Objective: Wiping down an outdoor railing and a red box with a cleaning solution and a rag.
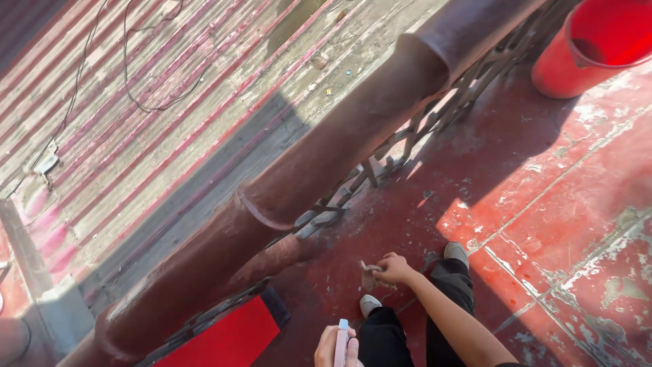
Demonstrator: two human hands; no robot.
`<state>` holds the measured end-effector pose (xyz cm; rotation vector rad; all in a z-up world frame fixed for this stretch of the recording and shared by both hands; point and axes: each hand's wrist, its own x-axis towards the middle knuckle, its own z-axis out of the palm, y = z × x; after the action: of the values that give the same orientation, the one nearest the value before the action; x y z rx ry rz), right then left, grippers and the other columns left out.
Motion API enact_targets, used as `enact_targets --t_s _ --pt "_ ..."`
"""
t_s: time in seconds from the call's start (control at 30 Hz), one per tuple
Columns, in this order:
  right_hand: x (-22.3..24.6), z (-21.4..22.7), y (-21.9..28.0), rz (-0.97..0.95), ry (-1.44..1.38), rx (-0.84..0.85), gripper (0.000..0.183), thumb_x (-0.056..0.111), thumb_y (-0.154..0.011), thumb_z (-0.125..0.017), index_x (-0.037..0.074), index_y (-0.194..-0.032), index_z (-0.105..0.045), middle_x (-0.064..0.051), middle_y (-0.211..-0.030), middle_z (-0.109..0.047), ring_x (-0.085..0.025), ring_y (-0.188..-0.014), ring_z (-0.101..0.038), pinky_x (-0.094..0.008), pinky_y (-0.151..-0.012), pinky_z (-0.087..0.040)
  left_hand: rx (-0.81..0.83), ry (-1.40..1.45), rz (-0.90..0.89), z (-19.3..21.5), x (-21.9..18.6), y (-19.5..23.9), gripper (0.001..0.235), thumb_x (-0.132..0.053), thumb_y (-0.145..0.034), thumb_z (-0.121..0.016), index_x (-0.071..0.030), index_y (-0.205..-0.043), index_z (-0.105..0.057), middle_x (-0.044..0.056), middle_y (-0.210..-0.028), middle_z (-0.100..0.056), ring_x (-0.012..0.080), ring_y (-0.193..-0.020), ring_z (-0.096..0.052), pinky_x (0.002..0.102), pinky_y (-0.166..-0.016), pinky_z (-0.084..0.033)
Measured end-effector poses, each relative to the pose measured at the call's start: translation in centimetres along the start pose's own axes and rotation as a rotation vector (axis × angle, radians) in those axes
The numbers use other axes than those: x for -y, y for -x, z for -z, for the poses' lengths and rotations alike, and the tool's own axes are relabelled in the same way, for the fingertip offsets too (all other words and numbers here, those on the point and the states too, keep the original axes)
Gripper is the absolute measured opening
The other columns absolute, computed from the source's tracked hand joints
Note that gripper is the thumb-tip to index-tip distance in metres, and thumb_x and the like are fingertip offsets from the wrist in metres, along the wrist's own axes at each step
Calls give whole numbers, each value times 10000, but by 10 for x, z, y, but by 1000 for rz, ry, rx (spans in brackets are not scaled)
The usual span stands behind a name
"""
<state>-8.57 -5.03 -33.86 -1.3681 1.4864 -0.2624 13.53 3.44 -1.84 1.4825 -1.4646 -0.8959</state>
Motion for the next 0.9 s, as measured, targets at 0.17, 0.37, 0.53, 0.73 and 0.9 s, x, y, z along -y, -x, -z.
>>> enact_targets --t_s 0.17,0.37,0.53,0.73,0.9 --pt "-20 126 164 -110 -1267 -105 436 311 -927 -608 4 -1217 -717 -184 -1217 -741 -303 -1102 -660 -421 -970 -489 334 -146 73 -31 -70 -47 160 -199 -831 -697 -46 -874 -711 104 -796 -694 239 -677 -720 326 -622 -557" --pt "-42 290 228 -117 -1774 -297 521 504 -992 -399 95 -1233 -615 -122 -1101 -718 -281 -969 -675 -489 -804 -549 486 -342 195 -114 -154 -79 187 -232 -897 -668 -51 -879 -710 87 -758 -638 254 -653 -656 365 -588 -501" --pt "-41 396 201 135 -1795 -372 413 471 -1066 -412 125 -1115 -632 -67 -894 -668 -174 -697 -538 -336 -571 -409 409 -309 167 -188 -185 -90 248 -280 -904 -671 -51 -810 -673 71 -707 -610 235 -590 -619 379 -544 -480" --pt "-44 439 167 348 -1737 -250 319 396 -1158 -447 132 -1024 -564 -34 -733 -555 -137 -565 -454 -302 -505 -357 372 -291 86 -237 -222 -111 276 -313 -925 -664 -61 -813 -658 68 -722 -602 236 -600 -613 373 -543 -480" --pt "2 470 123 49 -1605 -426 206 329 -1011 -508 146 -1087 -566 -10 -790 -613 -137 -609 -549 -314 -538 -448 455 -365 44 -255 -228 -149 330 -392 -925 -671 -75 -835 -661 58 -755 -608 225 -617 -625 366 -533 -501"
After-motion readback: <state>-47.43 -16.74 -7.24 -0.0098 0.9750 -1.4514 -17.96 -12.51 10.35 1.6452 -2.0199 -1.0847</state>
